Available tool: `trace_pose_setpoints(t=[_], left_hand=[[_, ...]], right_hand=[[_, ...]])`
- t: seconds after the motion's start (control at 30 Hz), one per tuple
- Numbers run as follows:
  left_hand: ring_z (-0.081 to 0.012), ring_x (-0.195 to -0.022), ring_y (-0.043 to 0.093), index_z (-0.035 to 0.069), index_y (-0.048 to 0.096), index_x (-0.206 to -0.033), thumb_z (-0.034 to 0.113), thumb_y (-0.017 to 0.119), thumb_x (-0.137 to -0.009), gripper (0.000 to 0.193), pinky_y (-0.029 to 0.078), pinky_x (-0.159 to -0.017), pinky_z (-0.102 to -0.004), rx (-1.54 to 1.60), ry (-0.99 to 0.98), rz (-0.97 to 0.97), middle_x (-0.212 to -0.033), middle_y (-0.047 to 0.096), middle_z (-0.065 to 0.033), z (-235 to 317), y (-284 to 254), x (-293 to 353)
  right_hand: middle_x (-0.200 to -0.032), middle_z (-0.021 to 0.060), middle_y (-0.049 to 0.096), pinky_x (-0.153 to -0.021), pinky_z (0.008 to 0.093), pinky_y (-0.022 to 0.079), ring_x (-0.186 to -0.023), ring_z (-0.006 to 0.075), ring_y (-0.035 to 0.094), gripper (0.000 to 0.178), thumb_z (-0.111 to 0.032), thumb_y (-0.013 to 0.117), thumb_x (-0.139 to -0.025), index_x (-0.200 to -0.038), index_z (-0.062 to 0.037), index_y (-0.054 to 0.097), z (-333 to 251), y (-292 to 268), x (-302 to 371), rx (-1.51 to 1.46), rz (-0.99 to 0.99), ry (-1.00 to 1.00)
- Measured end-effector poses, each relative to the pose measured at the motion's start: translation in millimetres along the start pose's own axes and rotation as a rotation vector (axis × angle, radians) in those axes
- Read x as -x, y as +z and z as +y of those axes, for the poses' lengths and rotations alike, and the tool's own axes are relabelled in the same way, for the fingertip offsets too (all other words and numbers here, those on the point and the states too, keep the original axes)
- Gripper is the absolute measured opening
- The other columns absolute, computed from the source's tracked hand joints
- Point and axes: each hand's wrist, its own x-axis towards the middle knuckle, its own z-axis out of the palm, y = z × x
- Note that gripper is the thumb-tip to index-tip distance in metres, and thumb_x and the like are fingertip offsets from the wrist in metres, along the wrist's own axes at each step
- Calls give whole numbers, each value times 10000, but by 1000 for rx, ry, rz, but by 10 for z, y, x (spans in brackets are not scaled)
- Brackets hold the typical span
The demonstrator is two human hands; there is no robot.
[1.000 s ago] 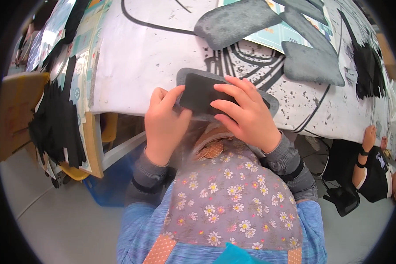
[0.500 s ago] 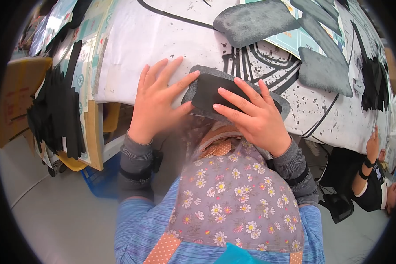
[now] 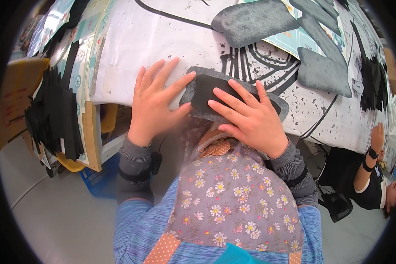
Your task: The recorder aligns fabric linings onto padded shoe components and presses them together as part of a manufacturing process.
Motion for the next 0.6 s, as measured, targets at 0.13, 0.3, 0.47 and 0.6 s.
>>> trace_pose_setpoints(t=[0.13,0.3,0.47,0.6], left_hand=[[-347,-1396,460,278,635,-1410,327,776,-776,652,293,-1187,-576,-31,37,2,-1527,522,-60,-26,-26,20],[-336,-1460,414,37,440,-1535,391,647,-917,742,255,-1204,-569,161,-47,162,-1577,467,-117,-86,118,74],[-356,-1508,353,5,375,-1555,562,659,-878,922,295,-1196,-542,79,188,-39,-1619,391,-170,614,204,53],[-357,-1519,336,-43,345,-1558,670,567,-895,998,256,-1223,-503,72,70,-117,-1625,359,-217,704,267,59]], right_hand=[[-1567,-52,471,-1189,605,257,-1474,212,391,675,-530,677,-885,-1489,-268,528,-19,-2,0,8,-52,7],[-1596,-30,434,-1197,595,251,-1495,216,358,741,-575,646,-891,-1530,-241,476,-27,17,6,9,-66,-2],[-1617,115,400,-1215,526,263,-1517,254,338,867,-565,632,-889,-1542,-36,419,31,79,68,22,-17,-3],[-1615,174,389,-1215,500,276,-1517,290,338,882,-493,658,-856,-1535,11,407,-43,56,77,-41,30,51]])
